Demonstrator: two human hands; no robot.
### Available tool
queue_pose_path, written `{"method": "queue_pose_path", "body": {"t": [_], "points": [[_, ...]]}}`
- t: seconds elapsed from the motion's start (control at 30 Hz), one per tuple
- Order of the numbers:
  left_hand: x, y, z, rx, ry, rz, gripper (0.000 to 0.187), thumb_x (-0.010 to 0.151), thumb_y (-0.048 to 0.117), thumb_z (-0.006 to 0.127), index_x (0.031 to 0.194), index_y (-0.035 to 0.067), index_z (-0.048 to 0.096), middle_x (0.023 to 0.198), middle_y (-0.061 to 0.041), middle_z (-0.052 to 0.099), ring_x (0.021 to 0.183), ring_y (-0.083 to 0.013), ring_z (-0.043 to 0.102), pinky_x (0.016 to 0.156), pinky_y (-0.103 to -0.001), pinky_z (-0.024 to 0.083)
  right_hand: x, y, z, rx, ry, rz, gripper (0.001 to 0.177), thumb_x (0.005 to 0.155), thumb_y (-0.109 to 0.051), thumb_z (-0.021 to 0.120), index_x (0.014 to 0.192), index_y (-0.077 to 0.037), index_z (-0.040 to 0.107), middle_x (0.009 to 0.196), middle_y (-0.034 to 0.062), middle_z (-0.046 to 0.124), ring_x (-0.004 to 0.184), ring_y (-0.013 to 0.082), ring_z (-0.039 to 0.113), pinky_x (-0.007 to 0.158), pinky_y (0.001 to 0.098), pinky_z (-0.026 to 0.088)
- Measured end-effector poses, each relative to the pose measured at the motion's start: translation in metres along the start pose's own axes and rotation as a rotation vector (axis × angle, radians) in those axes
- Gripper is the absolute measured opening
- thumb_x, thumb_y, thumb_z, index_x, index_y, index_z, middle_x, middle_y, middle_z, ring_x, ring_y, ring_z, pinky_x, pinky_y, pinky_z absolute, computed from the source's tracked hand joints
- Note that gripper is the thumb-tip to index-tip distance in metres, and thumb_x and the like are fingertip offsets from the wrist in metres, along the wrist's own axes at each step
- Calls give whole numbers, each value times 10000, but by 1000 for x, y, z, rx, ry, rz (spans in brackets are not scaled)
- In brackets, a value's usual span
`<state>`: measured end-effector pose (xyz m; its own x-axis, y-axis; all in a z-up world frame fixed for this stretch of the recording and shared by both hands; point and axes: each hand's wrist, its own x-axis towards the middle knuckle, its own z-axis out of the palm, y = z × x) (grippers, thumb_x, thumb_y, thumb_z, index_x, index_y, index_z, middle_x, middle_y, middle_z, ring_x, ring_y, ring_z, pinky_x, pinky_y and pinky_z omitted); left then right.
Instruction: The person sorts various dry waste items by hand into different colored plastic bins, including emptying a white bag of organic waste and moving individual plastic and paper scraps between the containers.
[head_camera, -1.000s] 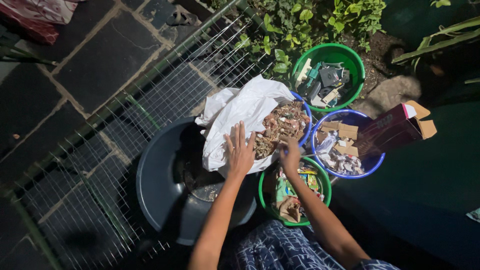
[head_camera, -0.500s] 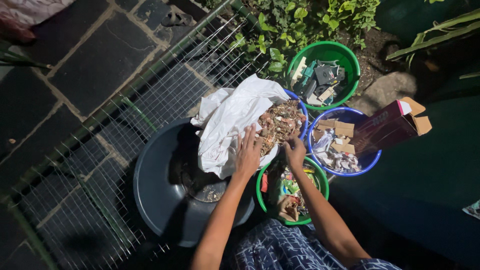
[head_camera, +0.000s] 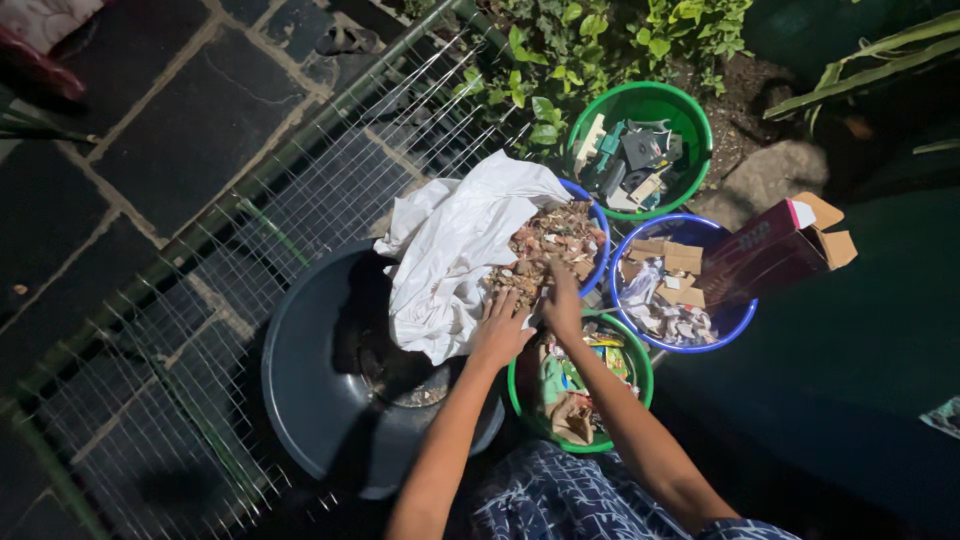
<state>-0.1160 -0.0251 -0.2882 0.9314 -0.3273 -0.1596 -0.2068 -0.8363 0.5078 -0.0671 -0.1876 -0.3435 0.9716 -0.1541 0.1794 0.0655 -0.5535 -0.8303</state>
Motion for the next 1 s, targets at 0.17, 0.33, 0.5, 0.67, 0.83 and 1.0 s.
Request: {"method": "queue_pose_path", "body": {"t": [0.17,0.33,0.5,0.67,0.83,1.0], "points": [[7,0,6,202,-140,-58,410,890,226,656,1259,50,674,1634,-171,368,1581,-318,218,1277,-484,206,-2,-23,9,-5,-364,-175,870,675,65,716,1501,-6,453,1565,311,345,1415,493,395,1137,454,390],[5,9,-9,133,-93,-48,391,884,238,654,1232,61,665,1606,-184,380,1542,-328,254,1235,-506,237,2,-31,-5,-4,-340,-110,782,678,41,730,1426,-52,521,1531,271,415,1364,468,462,1107,453,438],[6,27,-31,-30,46,-29,389,926,296,672,1256,91,653,1516,-188,458,1472,-362,347,1176,-501,348,8,-37,-27,-66,-185,-96,753,673,71,718,1389,-73,540,1482,236,473,1330,457,514,1132,477,450],[28,29,-39,-67,197,-21,490,904,234,699,1352,73,581,1591,-200,387,1503,-416,330,1154,-501,377,28,-30,-35,-121,-25,-129,882,743,28,785,1526,-37,385,1553,345,280,1418,552,330,1164,526,329],[56,13,-27,76,216,16,635,850,277,744,1420,81,545,1622,-202,314,1502,-399,301,1188,-596,277,66,-17,-33,-163,-86,-159,902,745,14,775,1548,-27,366,1604,330,275,1481,525,285,1212,508,284],[69,5,-19,58,103,-93,661,852,292,748,1446,102,530,1620,-209,292,1503,-395,265,1172,-628,250,89,-17,-31,-89,-10,-176,788,838,-65,787,1533,-38,416,1526,252,455,1395,456,424,1193,499,325]]}}
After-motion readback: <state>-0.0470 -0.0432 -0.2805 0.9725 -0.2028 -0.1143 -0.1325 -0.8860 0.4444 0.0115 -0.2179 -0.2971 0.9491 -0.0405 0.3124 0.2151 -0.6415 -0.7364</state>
